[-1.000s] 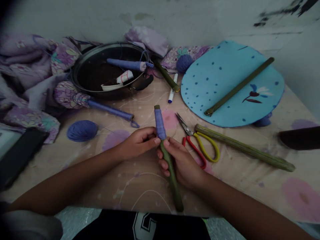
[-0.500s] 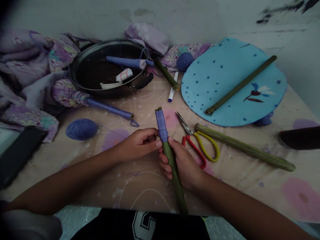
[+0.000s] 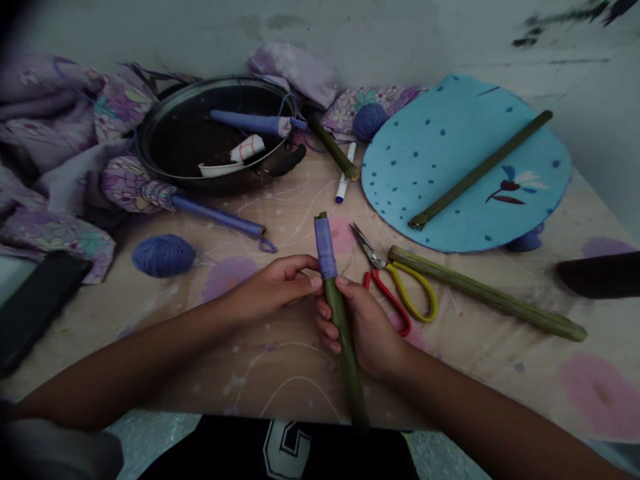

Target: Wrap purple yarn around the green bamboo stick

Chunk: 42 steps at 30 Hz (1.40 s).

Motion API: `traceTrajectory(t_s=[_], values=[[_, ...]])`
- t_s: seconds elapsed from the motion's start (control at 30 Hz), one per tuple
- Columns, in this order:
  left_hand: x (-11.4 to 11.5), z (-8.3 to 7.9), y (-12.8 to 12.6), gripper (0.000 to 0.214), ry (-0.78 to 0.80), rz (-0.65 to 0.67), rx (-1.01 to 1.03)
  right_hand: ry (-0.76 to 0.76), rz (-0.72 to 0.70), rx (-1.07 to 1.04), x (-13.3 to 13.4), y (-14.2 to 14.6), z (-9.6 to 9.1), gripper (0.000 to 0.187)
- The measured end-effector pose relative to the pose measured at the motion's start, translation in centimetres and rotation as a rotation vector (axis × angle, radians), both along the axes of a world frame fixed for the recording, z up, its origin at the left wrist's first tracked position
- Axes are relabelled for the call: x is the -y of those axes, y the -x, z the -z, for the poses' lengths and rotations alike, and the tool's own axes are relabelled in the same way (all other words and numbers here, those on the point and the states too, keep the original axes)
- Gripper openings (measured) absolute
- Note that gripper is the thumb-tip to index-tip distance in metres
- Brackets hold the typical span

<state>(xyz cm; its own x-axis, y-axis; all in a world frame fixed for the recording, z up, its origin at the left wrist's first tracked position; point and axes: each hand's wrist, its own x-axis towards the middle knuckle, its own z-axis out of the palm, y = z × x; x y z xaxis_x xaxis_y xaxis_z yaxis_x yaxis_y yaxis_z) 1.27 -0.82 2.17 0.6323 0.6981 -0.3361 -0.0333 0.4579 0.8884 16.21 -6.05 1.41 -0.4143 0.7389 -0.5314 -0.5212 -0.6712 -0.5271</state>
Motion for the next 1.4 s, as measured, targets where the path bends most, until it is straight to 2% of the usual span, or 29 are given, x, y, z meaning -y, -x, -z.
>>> traceTrajectory(t_s=[0.1,0.2,0.3,0.47,0.67,0.8,0.97,1.1,1.2,1.3,1.4], values=[[0.1,0.2,0.0,0.018,0.053,0.051,0.008,0.006,0.011,0.01,-0.1,0.1,-0.1,0.027],[0.2,0.6,0.1,0.021,0.043,0.043,-0.003,0.006,0.027,0.019,0.0,0.1,-0.1,0.026],[0.3,0.8,0.1,0.016,-0.046,0.009,-0.004,0.007,0.011,0.043,0.1,0.1,0.1,0.025],[0.5,1.0,-0.3,0.015,-0.122,0.036,0.049,0.021,-0.048,0.083,0.1,0.1,0.4,0.035],[1.5,0.9,-0.6,0.015,-0.327,-0.05,-0.099,0.04,-0.098,0.07,-0.2,-0.1,0.4,0.037],[1.6,0.8,-0.6,0.018,-0.362,-0.058,-0.153,-0.054,-0.136,0.045,0.0,0.1,0.5,0.041],[1.5,0.9,-0.4,0.02,-0.424,-0.116,-0.185,-0.154,-0.016,0.149,0.5,0.1,0.8,0.025],[1.6,1.0,0.0,0.021,-0.401,-0.109,-0.11,-0.208,0.009,0.24,1.0,0.0,0.6,0.023],[1.5,0.8,0.2,0.023,-0.401,-0.051,-0.06,-0.21,0.004,0.194,1.3,0.1,0.3,0.025],[1.2,0.9,0.3,0.028,-0.291,0.0,0.052,-0.144,0.011,0.142,1.1,0.1,0.0,0.031],[0.9,1.1,0.2,0.034,-0.193,-0.005,0.123,-0.106,-0.029,0.114,0.8,-0.1,-0.1,0.035]])
